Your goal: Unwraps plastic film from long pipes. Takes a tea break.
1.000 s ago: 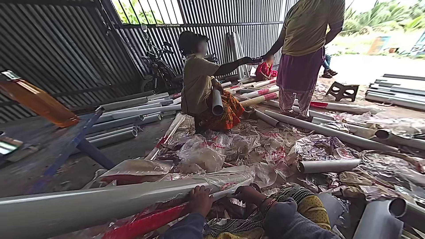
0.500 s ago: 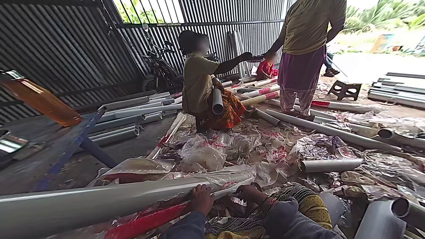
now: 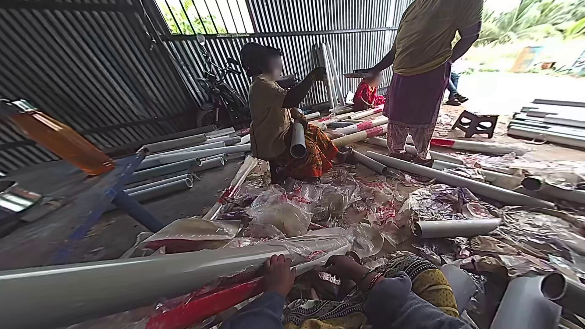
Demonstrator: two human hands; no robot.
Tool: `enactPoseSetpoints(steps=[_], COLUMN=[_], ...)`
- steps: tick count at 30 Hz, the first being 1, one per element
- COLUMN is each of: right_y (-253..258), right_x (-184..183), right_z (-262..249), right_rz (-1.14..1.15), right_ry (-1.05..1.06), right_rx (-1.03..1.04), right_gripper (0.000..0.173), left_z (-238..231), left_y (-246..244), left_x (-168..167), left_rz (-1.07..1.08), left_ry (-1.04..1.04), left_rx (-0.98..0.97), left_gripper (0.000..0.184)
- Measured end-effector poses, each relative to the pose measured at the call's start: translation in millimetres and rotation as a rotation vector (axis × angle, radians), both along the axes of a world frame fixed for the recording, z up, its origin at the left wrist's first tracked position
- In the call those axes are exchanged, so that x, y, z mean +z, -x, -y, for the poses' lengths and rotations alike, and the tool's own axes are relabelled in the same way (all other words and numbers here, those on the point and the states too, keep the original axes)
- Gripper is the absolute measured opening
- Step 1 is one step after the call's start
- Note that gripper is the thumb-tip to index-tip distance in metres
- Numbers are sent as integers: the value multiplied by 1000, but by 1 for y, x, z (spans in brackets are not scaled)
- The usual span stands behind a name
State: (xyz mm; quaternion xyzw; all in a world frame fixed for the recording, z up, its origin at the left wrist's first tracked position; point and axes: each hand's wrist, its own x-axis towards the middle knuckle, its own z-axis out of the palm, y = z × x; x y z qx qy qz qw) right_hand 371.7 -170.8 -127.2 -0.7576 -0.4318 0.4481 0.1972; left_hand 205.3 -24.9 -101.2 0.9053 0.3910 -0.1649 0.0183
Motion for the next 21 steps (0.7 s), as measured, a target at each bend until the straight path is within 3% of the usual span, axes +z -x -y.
enactPoseSetpoints(steps=[21], right_y=[-2], right_x=[-3], right_z=[-2], right_rz=[12], right_ry=[-8], right_rx=[21], right_gripper=[38], left_z=[-2], left_y=[-1], left_x=[-4], left_rz=[9], left_ry=[-5], left_rx=[1], left_gripper=[46])
